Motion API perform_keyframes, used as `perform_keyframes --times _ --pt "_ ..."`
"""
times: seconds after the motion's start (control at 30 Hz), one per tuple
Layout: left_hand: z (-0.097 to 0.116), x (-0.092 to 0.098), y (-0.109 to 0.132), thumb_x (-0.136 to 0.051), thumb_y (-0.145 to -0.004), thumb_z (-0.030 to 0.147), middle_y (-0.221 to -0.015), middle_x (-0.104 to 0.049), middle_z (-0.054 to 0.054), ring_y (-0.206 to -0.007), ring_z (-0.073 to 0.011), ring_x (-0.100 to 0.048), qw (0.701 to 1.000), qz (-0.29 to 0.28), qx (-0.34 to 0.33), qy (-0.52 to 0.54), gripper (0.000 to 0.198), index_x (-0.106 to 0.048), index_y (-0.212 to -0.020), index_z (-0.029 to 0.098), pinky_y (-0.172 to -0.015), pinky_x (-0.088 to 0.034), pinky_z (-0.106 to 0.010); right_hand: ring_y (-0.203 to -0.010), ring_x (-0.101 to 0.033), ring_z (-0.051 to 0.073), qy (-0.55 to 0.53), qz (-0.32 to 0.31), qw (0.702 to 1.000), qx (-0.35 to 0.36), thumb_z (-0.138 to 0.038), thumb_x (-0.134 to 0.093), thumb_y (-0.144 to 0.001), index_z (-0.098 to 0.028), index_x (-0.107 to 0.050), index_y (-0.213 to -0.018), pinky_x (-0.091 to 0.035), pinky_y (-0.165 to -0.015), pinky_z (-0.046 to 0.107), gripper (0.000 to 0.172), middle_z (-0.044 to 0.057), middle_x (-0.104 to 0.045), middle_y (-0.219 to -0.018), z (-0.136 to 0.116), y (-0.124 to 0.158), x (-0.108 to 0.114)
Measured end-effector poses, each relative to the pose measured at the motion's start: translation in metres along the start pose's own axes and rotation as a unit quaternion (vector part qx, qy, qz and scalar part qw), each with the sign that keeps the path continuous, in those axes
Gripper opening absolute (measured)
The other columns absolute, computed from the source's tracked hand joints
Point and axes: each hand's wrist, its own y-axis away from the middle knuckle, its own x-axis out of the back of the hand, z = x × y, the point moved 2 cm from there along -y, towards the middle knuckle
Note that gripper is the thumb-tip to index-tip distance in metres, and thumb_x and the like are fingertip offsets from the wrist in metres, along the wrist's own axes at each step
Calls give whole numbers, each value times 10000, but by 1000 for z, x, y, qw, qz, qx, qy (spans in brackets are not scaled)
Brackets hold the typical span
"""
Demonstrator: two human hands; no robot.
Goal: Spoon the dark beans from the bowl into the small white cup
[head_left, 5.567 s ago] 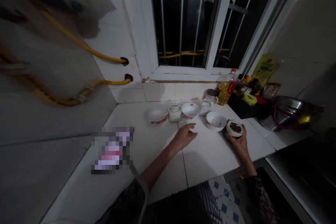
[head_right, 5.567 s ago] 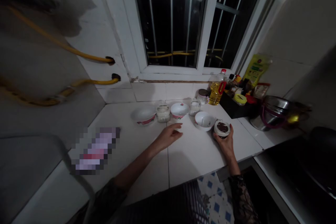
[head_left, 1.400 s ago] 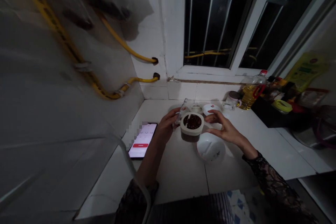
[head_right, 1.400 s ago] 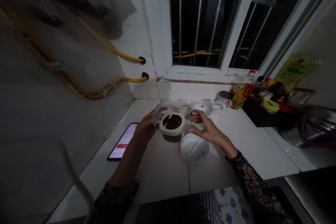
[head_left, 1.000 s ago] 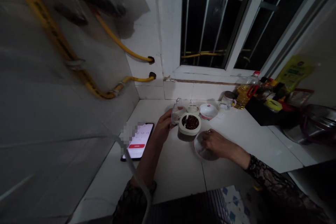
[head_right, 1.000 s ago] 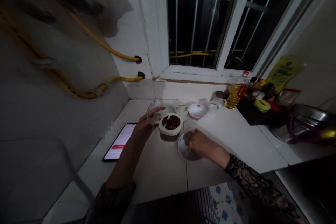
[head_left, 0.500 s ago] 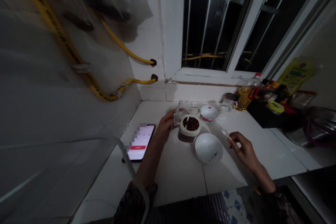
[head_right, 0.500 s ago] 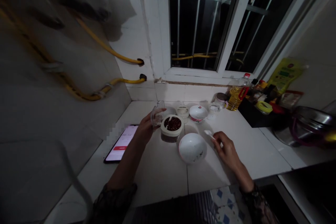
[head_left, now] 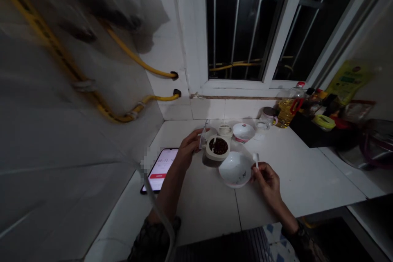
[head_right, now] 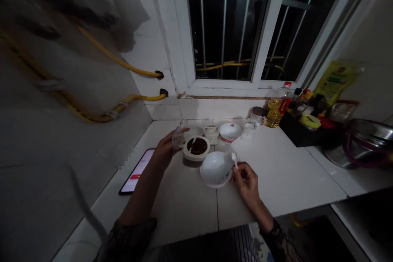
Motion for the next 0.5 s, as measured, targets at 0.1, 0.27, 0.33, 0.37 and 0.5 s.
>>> perform_keyframes --times 0.1,0.27,0.33,0.37,0.5 --pt "9 -1 -2 -650 -629 300 -574 -489 54 -514 -87 -349 999 -25 -4 -27 529 -743 -1130 161 -514 -242 -208 -436 -545 117 -16 53 998 -27 -661 -735 -754 -211 -597 -730 -453 -489 255 471 -10 -642 -604 7 -24 11" --pt "35 -11 -9 -642 -677 351 -589 -416 71 -548 -93 -334 984 -112 -5 -140 517 -717 -1146 145 -533 -255 -214 -407 -505 92 -37 105 992 -59 -701 -772 -658 -206 -567 -696 -412 -446 240 536 -9 -652 -643 24 -48 27" --pt "46 -18 -12 -618 -700 342 -595 -411 71 -571 -101 -350 971 -148 -18 -186 518 -705 -1169 142 -551 -268 -220 -395 -493 88 -43 109 990 -76 -704 -782 -636 -205 -562 -683 -395 -431 240 547 -13 -640 -633 30 -48 31" --pt "50 -21 -14 -608 -706 331 -590 -400 73 -575 -103 -353 964 -166 -18 -207 515 -703 -1173 136 -558 -272 -222 -391 -487 87 -45 109 990 -83 -707 -784 -628 -206 -561 -680 -389 -425 241 551 -12 -640 -633 32 -47 32" --pt "58 -33 -22 -549 -739 266 -602 -438 65 -591 -111 -387 930 -223 -15 -292 489 -700 -1187 138 -582 -307 -223 -382 -484 96 -45 99 989 -97 -714 -781 -619 -212 -551 -671 -373 -413 250 554 -7 -638 -605 34 -43 35"
